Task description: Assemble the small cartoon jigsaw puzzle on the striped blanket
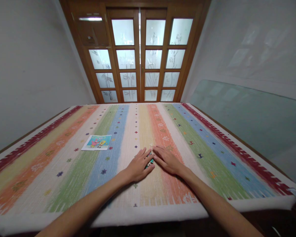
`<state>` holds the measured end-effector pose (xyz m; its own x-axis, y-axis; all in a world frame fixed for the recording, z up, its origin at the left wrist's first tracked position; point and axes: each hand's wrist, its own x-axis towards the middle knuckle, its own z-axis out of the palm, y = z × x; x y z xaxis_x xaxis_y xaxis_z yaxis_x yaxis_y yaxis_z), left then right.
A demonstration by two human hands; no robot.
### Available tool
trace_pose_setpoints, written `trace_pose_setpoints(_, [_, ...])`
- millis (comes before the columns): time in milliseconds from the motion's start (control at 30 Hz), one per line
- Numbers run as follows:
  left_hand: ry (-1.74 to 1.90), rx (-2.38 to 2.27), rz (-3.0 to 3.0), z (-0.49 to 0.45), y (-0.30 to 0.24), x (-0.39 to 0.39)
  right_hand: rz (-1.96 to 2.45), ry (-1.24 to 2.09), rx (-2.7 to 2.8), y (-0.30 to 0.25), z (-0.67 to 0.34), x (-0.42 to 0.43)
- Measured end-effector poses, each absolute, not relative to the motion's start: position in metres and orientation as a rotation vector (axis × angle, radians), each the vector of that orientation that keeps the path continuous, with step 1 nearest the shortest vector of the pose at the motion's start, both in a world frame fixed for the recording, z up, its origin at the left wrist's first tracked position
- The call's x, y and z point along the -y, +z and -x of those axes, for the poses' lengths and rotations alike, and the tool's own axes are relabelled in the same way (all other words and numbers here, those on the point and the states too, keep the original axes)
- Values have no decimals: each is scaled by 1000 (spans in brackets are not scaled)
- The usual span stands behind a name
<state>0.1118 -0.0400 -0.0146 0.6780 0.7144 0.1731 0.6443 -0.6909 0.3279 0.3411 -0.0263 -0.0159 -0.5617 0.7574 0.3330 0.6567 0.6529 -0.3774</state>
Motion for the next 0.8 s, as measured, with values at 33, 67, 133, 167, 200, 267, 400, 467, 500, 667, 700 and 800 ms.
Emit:
trace_pose_setpoints(33, [416, -1098, -2647, -112, -15, 43, 1095, 294, 2392, -16, -341, 27])
trace_pose_setpoints(67, [411, -1099, -2642, -113, -16, 46, 1093, 298, 2385, -16, -340, 27])
trace_pose_setpoints(133, [410, -1098, -2624, -114, -17, 49, 1123, 313, 2387, -16, -338, 26])
trace_pose_setpoints(167, [417, -1097, -2608, -114, -16, 50, 1158, 328, 2394, -17, -337, 25])
trace_pose_setpoints(200, [428, -1094, -2585, -114, -16, 50, 1200, 347, 2402, -17, -336, 24])
trace_pose_setpoints(267, [470, -1081, -2527, -110, -12, 48, 1269, 379, 2413, -15, -335, 22])
trace_pose_setpoints(400, [605, -1093, -2438, -90, 0, 31, 1229, 363, 2409, -9, -337, 24])
trace_pose_setpoints(467, [617, -1093, -2453, -75, 5, 20, 1160, 374, 2392, -6, -338, 27])
trace_pose_setpoints(500, [603, -1094, -2478, -68, 6, 16, 1128, 387, 2379, -4, -338, 28])
trace_pose_setpoints(667, [527, -1078, -2564, -45, 5, 10, 1035, 409, 2301, -4, -334, 31])
trace_pose_setpoints(700, [534, -1064, -2562, -44, 5, 11, 1022, 395, 2301, -4, -333, 31])
trace_pose_setpoints(800, [561, -1028, -2548, -45, 6, 15, 1014, 349, 2346, -5, -329, 31])
